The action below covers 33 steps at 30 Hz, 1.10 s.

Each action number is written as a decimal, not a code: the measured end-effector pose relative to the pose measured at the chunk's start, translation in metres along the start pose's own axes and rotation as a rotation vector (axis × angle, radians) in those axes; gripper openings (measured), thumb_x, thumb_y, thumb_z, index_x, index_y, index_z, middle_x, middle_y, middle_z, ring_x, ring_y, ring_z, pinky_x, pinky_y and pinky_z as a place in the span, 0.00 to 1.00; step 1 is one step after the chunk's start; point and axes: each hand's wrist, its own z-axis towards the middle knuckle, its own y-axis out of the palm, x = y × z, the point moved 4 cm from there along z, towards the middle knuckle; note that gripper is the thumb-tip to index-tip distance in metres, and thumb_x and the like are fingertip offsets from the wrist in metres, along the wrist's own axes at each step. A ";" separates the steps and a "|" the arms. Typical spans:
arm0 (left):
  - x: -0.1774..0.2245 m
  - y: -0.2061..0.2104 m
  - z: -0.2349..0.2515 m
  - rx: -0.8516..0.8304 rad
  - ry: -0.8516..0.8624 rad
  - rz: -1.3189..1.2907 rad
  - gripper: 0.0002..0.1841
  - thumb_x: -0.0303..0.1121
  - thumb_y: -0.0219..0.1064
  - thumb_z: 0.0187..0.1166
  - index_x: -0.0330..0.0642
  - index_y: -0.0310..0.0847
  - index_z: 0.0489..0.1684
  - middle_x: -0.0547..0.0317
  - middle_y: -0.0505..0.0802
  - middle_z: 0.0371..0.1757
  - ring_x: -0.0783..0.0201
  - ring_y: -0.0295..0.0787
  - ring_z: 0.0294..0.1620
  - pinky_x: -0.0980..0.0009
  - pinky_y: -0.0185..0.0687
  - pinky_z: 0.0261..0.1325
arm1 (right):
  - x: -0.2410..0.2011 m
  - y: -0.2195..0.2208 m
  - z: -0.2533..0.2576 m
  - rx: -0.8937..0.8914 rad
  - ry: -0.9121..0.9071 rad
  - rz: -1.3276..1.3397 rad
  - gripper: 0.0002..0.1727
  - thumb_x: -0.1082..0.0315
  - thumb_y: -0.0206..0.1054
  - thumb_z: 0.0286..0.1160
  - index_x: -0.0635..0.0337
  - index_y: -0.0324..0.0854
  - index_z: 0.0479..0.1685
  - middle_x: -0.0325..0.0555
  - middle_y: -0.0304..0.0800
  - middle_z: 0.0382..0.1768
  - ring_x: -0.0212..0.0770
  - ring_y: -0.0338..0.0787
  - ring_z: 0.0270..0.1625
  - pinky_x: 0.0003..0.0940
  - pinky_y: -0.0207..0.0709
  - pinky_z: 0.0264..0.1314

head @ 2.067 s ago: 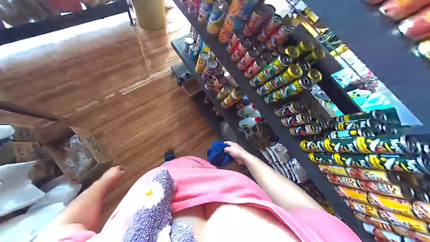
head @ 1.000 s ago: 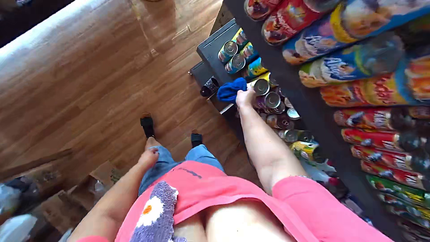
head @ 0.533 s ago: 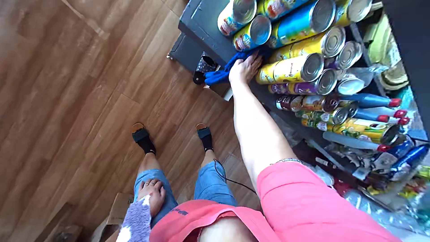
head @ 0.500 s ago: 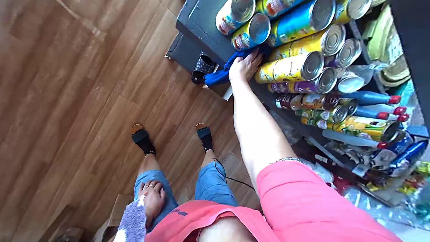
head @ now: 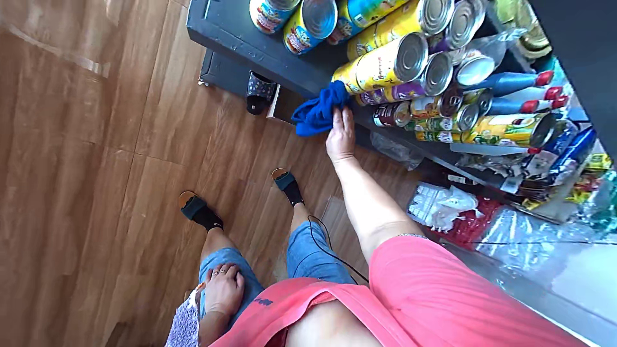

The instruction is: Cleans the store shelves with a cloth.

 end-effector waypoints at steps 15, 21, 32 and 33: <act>0.009 0.015 0.002 0.044 0.022 0.044 0.26 0.44 0.46 0.79 0.48 0.96 0.46 0.56 0.96 0.59 0.47 0.88 0.70 0.37 0.66 0.79 | -0.010 0.000 0.028 -0.010 0.351 0.093 0.30 0.58 0.70 0.75 0.73 0.77 0.70 0.69 0.79 0.73 0.63 0.74 0.82 0.50 0.61 0.88; 0.013 0.013 0.003 0.052 0.025 0.051 0.25 0.43 0.46 0.78 0.47 0.96 0.45 0.56 0.97 0.58 0.47 0.89 0.69 0.38 0.67 0.78 | 0.040 -0.010 0.010 -0.035 0.438 -0.004 0.29 0.67 0.67 0.75 0.76 0.73 0.75 0.70 0.74 0.78 0.61 0.70 0.86 0.46 0.59 0.91; 0.004 0.009 0.002 -0.039 -0.034 0.018 0.23 0.45 0.50 0.81 0.52 0.95 0.50 0.59 0.95 0.63 0.51 0.85 0.74 0.41 0.66 0.81 | -0.052 -0.001 0.027 -0.111 0.288 0.069 0.21 0.70 0.65 0.78 0.74 0.81 0.66 0.70 0.74 0.77 0.64 0.72 0.83 0.53 0.67 0.86; 0.002 0.009 0.001 -0.042 -0.041 0.006 0.23 0.45 0.49 0.82 0.52 0.95 0.51 0.59 0.95 0.63 0.51 0.85 0.74 0.41 0.65 0.81 | -0.066 0.005 0.031 -0.083 0.290 0.082 0.20 0.70 0.64 0.79 0.73 0.81 0.66 0.70 0.74 0.78 0.64 0.71 0.84 0.52 0.65 0.87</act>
